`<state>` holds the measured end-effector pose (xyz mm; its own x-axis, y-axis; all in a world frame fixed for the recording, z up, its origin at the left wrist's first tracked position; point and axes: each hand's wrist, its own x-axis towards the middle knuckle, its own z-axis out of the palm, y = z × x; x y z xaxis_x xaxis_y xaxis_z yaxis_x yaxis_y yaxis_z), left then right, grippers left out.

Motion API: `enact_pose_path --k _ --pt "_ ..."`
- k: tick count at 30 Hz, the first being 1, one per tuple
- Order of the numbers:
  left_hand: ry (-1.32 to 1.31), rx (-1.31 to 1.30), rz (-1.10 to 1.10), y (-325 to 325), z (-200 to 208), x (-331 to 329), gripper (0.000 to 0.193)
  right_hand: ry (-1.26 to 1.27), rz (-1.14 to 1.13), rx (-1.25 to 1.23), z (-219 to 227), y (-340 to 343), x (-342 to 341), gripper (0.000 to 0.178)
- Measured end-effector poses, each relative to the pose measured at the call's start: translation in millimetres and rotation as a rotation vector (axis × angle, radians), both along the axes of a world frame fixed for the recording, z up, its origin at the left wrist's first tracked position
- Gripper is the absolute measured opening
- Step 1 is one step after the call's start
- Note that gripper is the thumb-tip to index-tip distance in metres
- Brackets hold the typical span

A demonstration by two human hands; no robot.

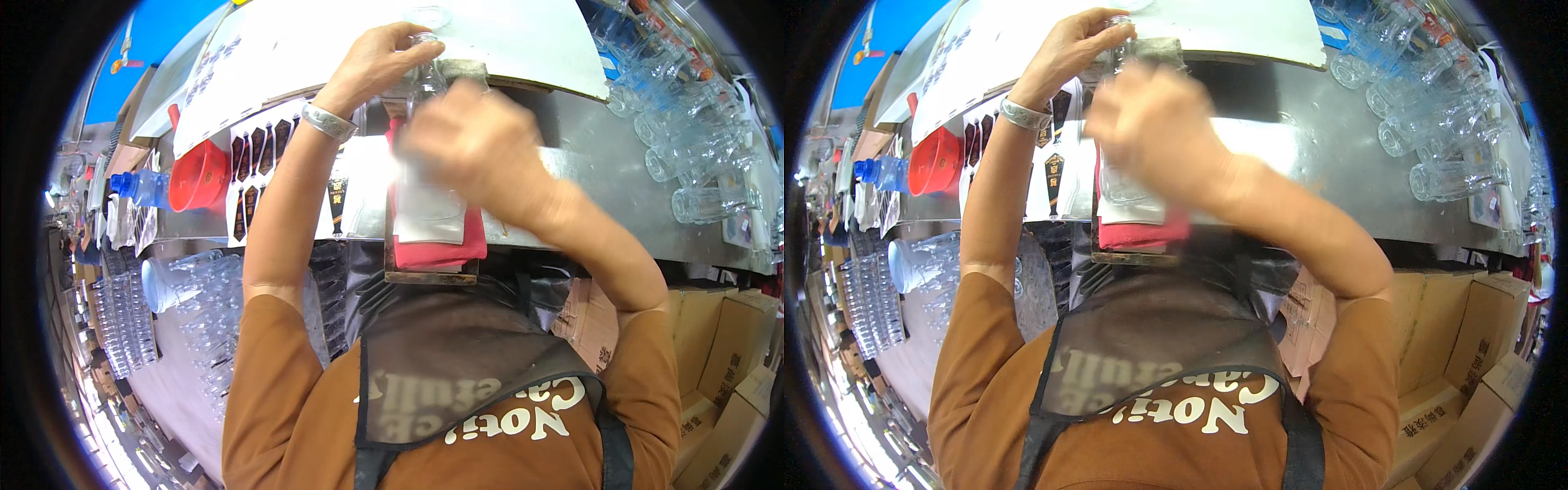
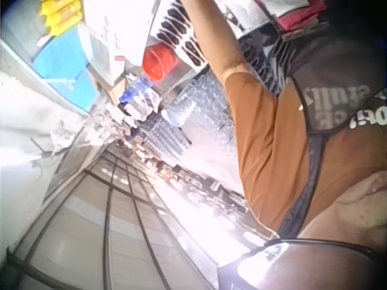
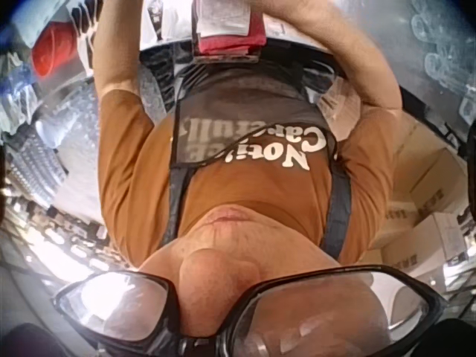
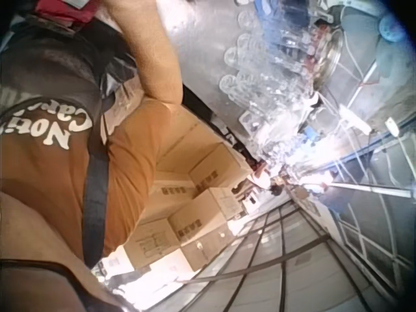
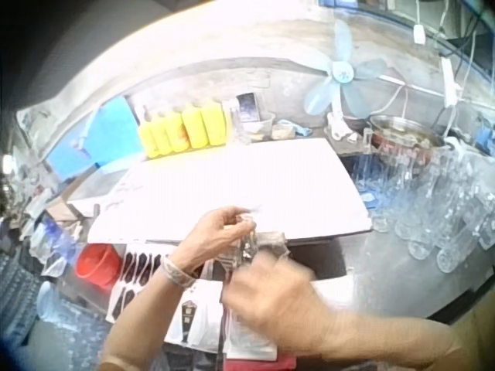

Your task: The person repeatedly picks up clear plastic bottles, places them on a red pad, applies a dark rectangular label to the bottle, and wipes the label with a black pad. The person then sets the labeled bottle aside and repeats the process with another bottle.

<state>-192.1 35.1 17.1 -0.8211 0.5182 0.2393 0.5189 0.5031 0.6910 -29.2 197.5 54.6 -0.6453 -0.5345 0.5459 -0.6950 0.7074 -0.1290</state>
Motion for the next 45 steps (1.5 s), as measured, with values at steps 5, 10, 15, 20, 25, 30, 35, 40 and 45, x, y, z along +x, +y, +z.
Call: enact_pose_path --k 5,10,15,20,25,30,35,40,45 --pt "-0.056 0.381 0.192 -6 15 54 0.059 -0.661 0.608 -0.179 34 -6 36 0.021" --pt "-0.286 0.884 0.099 -58 68 185 0.043 -0.699 0.331 -0.671 67 20 46 0.032" --pt "-0.018 0.863 0.547 -173 51 268 0.037 -0.718 0.308 -0.683 37 10 40 0.03" --pt "0.119 0.552 1.075 -265 -46 298 0.032 -0.795 0.206 -0.778 27 0 36 0.03" --pt "0.11 0.47 1.24 -353 -169 289 0.027 -0.885 0.127 -0.82 16 4 33 0.03" --pt "0.064 0.279 1.364 -394 -214 289 0.03 -0.893 -0.016 -0.861 -2 15 36 0.036" --pt "-0.033 -0.048 1.41 -386 -216 268 0.039 -0.867 -0.216 -0.83 2 19 46 0.039" --pt "0.169 -0.436 1.436 -423 -219 303 0.037 -0.992 -0.225 -1.315 -14 59 37 0.027" --pt "0.471 -0.155 1.349 -390 -161 259 0.039 -0.347 -0.604 -1.073 10 183 33 0.032"
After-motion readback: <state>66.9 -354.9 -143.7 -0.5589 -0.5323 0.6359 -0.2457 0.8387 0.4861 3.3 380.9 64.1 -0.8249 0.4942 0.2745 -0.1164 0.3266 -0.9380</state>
